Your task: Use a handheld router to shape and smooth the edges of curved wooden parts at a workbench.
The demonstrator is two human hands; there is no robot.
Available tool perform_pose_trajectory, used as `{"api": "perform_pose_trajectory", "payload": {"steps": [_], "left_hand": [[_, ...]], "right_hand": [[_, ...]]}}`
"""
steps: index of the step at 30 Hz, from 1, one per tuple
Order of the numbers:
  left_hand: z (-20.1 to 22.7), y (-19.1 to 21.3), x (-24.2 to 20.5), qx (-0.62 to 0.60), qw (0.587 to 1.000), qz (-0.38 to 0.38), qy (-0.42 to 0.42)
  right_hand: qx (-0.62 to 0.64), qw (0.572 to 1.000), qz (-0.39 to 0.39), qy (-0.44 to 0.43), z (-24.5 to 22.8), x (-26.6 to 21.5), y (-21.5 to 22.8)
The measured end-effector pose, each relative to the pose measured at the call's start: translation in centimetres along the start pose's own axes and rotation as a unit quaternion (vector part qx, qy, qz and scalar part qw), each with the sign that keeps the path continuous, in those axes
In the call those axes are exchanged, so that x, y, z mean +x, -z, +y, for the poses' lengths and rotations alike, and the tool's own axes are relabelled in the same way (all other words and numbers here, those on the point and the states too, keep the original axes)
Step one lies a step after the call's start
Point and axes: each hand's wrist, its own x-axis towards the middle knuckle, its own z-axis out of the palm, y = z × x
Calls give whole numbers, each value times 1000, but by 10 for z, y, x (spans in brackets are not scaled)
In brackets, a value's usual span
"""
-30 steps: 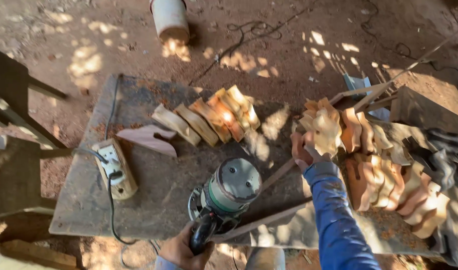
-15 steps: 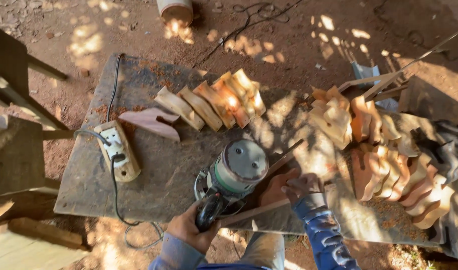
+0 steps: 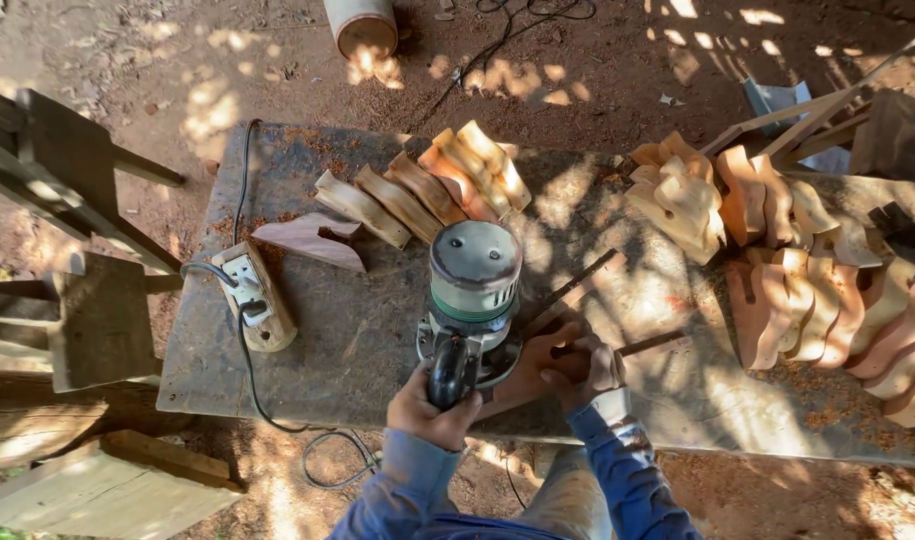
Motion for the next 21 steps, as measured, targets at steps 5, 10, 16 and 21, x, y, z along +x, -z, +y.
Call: {"api": "perform_pose_trajectory", "payload": {"steps": [5,10,16,21], "left_hand": [[-26,-41,0,-45,996,59,-52],[-61,-55,-3,15,990,111,-83],[-104,-45,13,121,978,112,-126],[-87,-33,10,56,983,43,-167]], "right_hand": [[42,998,13,40,-13,5,8],[99,994,39,8,-16,0,11],[121,991,59,-24,-28,6,17],[145,988,53,17,-28,10,11]]}}
